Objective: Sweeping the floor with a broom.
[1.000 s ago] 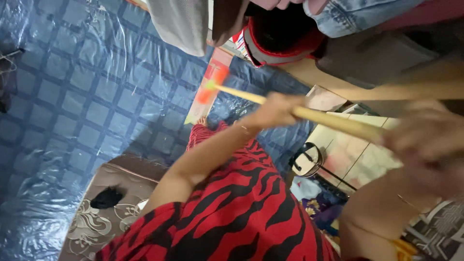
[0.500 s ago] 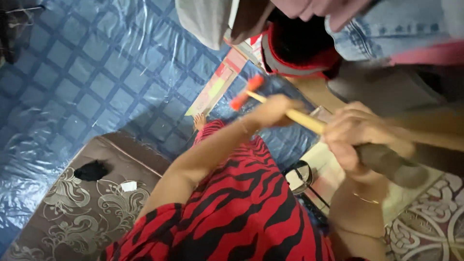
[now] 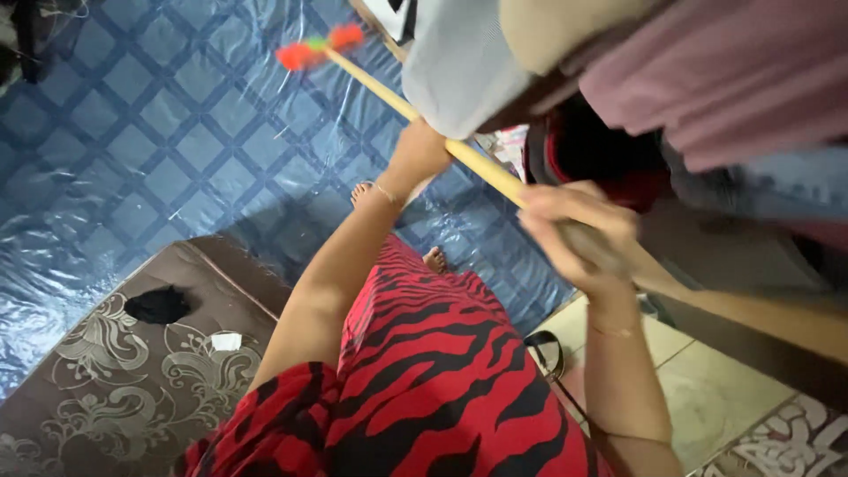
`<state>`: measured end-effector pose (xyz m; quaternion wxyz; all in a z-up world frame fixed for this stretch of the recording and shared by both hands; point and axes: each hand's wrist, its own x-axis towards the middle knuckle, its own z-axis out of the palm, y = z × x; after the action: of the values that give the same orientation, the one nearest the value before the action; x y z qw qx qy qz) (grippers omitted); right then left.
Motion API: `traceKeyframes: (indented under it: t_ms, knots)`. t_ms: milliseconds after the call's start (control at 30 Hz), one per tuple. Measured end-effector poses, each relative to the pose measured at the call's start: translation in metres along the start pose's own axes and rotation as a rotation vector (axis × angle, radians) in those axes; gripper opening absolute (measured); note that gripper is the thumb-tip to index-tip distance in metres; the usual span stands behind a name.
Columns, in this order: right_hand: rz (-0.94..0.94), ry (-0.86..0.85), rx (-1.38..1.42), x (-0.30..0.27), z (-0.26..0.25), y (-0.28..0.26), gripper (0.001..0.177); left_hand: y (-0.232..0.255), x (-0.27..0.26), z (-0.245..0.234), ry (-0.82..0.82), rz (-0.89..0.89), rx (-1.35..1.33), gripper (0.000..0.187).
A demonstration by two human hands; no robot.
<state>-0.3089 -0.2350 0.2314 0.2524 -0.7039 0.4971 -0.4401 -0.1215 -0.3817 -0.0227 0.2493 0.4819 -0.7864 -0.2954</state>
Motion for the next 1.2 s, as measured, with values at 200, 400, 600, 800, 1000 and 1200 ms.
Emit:
traceKeyframes:
  t_ms: [200, 400, 600, 800, 1000, 1200]
  knots:
    - [-0.186, 0.089, 0.273, 0.079, 0.011, -0.104, 0.033, 0.074, -0.034, -0.039, -0.145, 0.297, -0.316, 0.022]
    - [-0.168, -0.153, 0.257, 0.140, 0.066, -0.084, 0.029, 0.009, -0.005, -0.059, -0.070, 0.215, -0.332, 0.017]
    - [-0.150, -0.193, 0.097, 0.172, 0.157, 0.015, 0.013, -0.154, 0.076, -0.108, -0.102, -0.004, 0.046, 0.015]
    - [0.006, -0.314, 0.177, 0.147, 0.212, 0.079, 0.028, -0.224, 0.089, -0.119, 0.321, 0.030, 0.195, 0.018]
    - [-0.122, -0.205, 0.102, 0.218, 0.129, -0.009, 0.010, -0.132, 0.105, -0.160, 0.162, 0.105, -0.179, 0.016]
    - [-0.342, -0.504, 0.309, 0.253, 0.049, -0.019, 0.023, -0.021, 0.063, -0.131, -0.185, 0.253, -0.300, 0.023]
